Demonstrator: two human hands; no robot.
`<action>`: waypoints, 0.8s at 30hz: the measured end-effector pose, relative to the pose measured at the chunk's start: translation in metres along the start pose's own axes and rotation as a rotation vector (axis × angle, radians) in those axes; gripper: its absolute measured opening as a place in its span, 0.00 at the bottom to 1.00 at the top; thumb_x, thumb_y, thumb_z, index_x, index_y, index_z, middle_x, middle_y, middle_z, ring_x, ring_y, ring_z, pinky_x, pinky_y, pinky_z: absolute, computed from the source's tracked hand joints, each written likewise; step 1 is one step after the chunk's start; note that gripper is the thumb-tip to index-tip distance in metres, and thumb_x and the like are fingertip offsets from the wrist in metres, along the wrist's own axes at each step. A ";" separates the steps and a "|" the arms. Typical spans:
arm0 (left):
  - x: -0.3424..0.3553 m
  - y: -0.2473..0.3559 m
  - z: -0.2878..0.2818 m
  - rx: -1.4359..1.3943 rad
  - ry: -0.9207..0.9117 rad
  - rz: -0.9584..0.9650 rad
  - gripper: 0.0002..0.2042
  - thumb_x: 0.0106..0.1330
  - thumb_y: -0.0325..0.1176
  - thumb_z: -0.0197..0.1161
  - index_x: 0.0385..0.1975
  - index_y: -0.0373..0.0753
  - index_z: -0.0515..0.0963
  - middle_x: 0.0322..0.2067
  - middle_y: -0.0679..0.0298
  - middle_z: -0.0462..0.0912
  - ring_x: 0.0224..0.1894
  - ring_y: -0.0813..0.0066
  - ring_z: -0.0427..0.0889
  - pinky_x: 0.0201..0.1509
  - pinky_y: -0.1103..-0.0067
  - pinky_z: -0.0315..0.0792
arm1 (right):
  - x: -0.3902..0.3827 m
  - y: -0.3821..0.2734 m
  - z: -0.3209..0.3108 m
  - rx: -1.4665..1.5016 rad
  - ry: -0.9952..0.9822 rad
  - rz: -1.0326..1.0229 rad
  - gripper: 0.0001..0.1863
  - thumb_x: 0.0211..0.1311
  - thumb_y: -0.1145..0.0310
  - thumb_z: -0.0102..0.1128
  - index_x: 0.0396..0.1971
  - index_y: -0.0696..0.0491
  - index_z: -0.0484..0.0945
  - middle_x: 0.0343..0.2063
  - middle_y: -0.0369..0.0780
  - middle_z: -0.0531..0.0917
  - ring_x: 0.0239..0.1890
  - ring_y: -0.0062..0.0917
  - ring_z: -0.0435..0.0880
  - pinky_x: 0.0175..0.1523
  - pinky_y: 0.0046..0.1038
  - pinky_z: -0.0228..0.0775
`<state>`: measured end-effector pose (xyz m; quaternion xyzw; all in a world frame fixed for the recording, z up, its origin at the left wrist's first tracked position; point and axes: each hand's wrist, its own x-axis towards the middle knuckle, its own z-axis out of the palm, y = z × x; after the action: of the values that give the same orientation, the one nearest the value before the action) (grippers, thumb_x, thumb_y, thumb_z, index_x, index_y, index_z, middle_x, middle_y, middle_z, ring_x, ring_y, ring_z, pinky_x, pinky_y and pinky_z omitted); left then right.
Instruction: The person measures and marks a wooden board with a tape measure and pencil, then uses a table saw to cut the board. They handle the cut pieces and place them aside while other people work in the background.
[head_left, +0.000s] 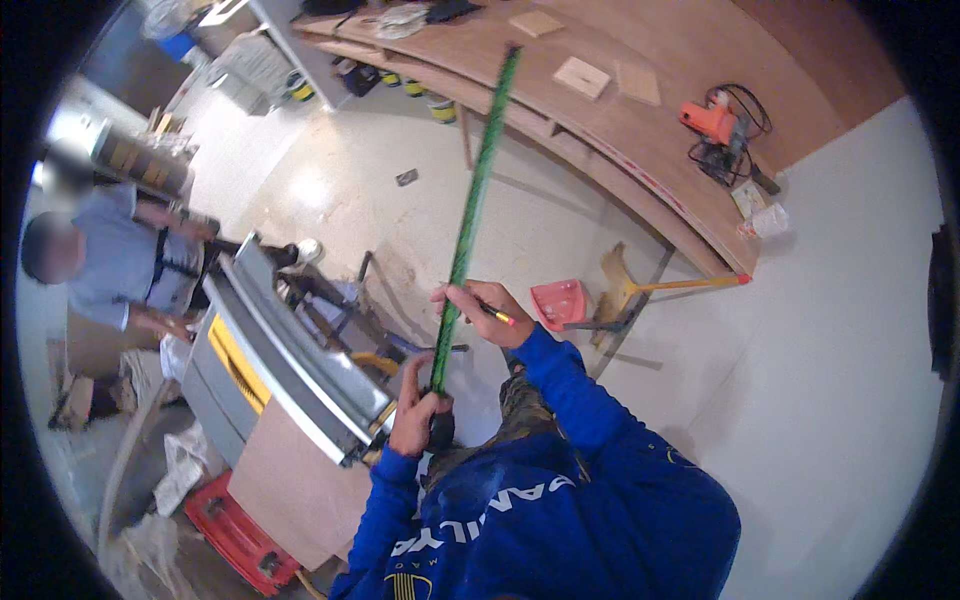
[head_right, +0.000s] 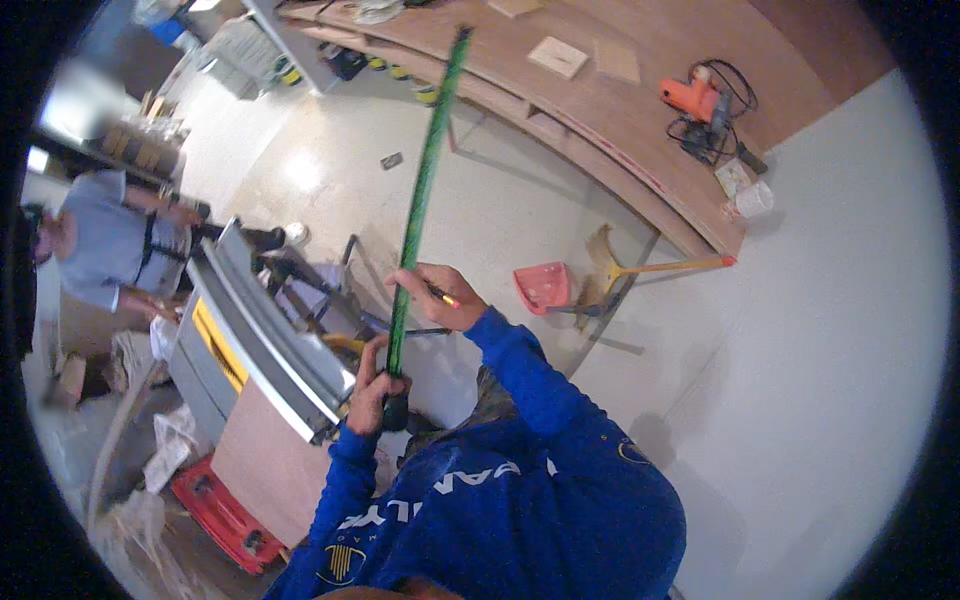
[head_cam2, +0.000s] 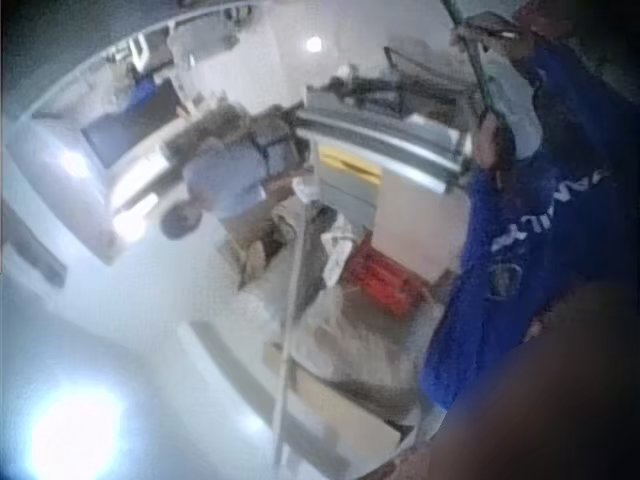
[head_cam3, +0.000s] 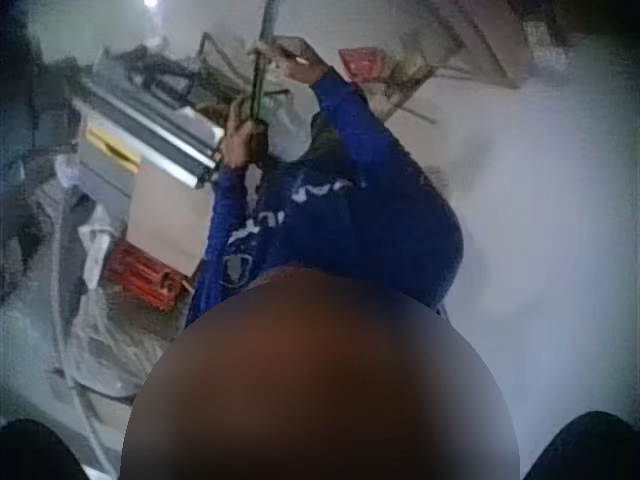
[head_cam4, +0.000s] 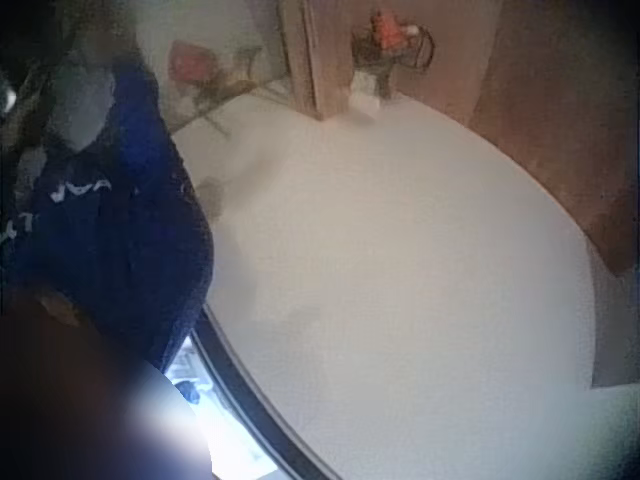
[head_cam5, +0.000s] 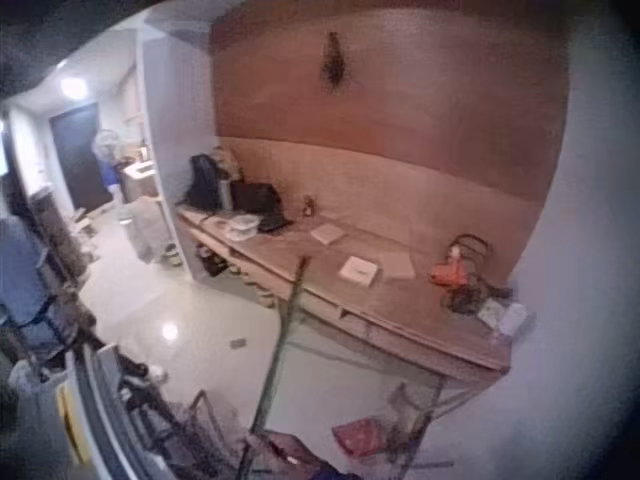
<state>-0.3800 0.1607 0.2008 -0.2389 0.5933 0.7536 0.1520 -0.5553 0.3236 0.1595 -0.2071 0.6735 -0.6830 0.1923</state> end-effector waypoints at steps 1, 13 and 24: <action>0.031 0.010 0.017 0.039 -0.003 -0.002 0.38 0.58 0.27 0.55 0.73 0.42 0.52 0.31 0.62 0.76 0.31 0.76 0.75 0.37 0.81 0.70 | -0.005 0.007 -0.025 -0.064 -0.056 0.025 0.29 0.78 0.47 0.42 0.40 0.58 0.83 0.30 0.37 0.84 0.33 0.19 0.80 0.42 0.24 0.72; 0.366 0.069 0.229 0.624 -0.115 0.248 0.47 0.59 0.47 0.65 0.73 0.33 0.48 0.40 0.43 0.84 0.45 0.52 0.84 0.53 0.69 0.75 | -0.143 0.053 -0.148 0.374 0.662 0.488 0.23 0.80 0.53 0.41 0.42 0.57 0.80 0.30 0.37 0.84 0.30 0.15 0.79 0.36 0.21 0.72; 0.504 0.052 0.443 0.731 -0.336 0.339 0.37 0.57 0.55 0.68 0.59 0.30 0.72 0.41 0.52 0.85 0.45 0.61 0.84 0.51 0.69 0.78 | -0.190 0.054 -0.130 0.250 0.788 0.465 0.14 0.78 0.63 0.47 0.46 0.55 0.81 0.41 0.36 0.85 0.43 0.21 0.82 0.52 0.25 0.73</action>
<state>-0.9092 0.5481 0.0519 0.0574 0.8190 0.5366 0.1950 -0.4668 0.5344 0.1002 0.2486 0.6363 -0.7243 0.0935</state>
